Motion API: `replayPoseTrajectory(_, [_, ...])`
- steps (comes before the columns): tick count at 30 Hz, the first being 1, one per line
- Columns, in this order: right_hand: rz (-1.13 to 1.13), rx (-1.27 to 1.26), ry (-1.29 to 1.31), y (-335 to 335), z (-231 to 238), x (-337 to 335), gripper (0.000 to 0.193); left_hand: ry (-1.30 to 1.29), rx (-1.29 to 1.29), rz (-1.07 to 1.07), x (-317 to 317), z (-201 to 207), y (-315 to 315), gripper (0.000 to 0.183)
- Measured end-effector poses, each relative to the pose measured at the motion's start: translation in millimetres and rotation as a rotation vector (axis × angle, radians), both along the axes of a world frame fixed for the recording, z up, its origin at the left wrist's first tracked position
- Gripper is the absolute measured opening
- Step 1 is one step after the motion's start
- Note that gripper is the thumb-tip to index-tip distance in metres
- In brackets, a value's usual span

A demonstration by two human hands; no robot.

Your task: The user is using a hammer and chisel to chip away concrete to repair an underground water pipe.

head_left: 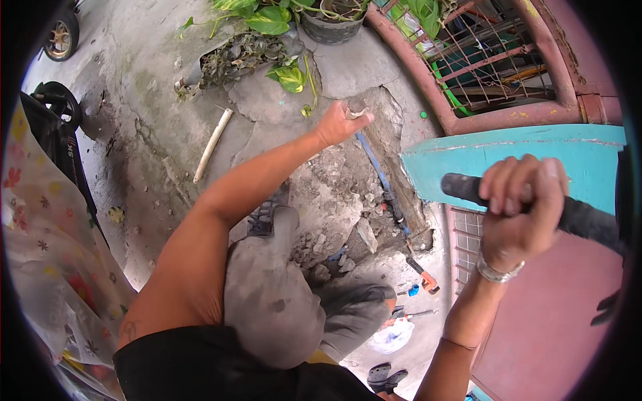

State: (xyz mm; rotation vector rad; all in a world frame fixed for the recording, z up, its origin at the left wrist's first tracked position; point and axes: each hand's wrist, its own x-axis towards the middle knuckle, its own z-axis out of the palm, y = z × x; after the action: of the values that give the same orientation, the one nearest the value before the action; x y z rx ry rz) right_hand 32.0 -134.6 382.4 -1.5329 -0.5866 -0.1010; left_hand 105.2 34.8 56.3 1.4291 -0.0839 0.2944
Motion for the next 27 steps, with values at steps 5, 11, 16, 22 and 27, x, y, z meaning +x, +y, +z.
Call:
replayPoseTrajectory(5, [0.096, -1.498, 0.157, -18.9, -110.1, 39.9, 0.031, -0.128, 0.216, 0.166, -3.0, -13.0, 26.4, 0.029])
replayPoseTrajectory(11, [-0.073, -1.051, 0.003, -1.9, -24.8, 30.2, 0.028, 0.204, -0.192, 0.022, -13.0, -4.5, 39.0, 0.039])
replayPoseTrajectory(16, [-0.466, -1.044, -1.25, 31.8, 71.0, 66.2, 0.018, 0.092, -0.196, 0.048, -9.4, 3.8, 13.9, 0.041])
replayPoseTrajectory(22, [0.133, -1.442, 0.03, -13.7, -86.0, 58.0, 0.027, -0.057, 0.148, 0.152, -16.3, 15.6, -1.6, 0.041])
replayPoseTrajectory(27, [-0.091, -1.055, -0.388, 15.6, 6.1, 50.5, 0.017, 0.137, -0.22, -0.061, -10.4, -2.8, 9.3, 0.04])
